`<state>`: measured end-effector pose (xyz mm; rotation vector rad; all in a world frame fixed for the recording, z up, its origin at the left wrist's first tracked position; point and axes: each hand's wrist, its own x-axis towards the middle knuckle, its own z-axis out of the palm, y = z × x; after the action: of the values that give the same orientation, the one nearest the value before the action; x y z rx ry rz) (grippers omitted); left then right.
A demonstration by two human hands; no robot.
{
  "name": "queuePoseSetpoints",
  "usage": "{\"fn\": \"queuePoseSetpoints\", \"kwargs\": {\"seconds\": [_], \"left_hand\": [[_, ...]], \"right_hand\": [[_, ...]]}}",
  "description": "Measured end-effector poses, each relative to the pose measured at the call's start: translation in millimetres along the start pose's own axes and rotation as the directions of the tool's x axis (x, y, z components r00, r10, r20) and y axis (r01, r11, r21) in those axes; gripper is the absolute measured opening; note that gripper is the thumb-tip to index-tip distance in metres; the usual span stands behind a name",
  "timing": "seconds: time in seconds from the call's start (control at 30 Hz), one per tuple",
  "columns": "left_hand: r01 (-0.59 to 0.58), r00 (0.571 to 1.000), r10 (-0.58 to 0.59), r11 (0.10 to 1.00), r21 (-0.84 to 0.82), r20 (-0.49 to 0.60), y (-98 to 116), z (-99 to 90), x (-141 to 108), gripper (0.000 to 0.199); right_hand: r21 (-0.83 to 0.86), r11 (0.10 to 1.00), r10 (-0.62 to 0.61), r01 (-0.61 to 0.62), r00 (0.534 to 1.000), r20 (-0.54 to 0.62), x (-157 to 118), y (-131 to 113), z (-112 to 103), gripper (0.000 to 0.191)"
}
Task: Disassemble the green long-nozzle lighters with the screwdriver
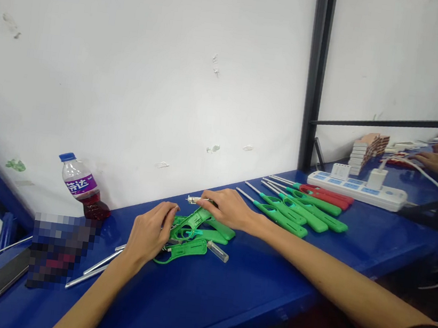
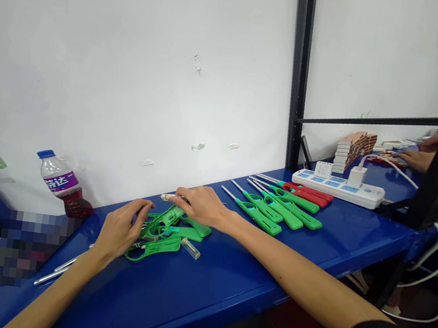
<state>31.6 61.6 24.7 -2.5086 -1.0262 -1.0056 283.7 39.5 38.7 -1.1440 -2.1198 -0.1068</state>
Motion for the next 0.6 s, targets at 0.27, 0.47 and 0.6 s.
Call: {"fn": "queuePoseSetpoints", "kwargs": {"seconds": [0.27,0.47,0.6], "left_hand": [[-0.004,0.991,0.006,1.0,-0.011,0.136,-1.8,1.9,0.1,0.029],[-0.028,0.967,0.027,1.0,0.0,0.254,-5.3,6.5,0.2,0.031],[-0.04,0.95,0.036,0.999,0.005,0.309,-5.1,5.8,1.4,0.034]], "right_hand": [[0.096,0.995,0.027,-0.03,0.999,0.037,-1.9,-5.3,3.1,0.062],[0.062,0.998,-0.025,0.017,0.991,0.128,-2.8,-3.3,8.9,0.058],[0.035,0.993,-0.116,0.111,0.967,0.225,-5.3,-4.6,10.7,0.052]]}}
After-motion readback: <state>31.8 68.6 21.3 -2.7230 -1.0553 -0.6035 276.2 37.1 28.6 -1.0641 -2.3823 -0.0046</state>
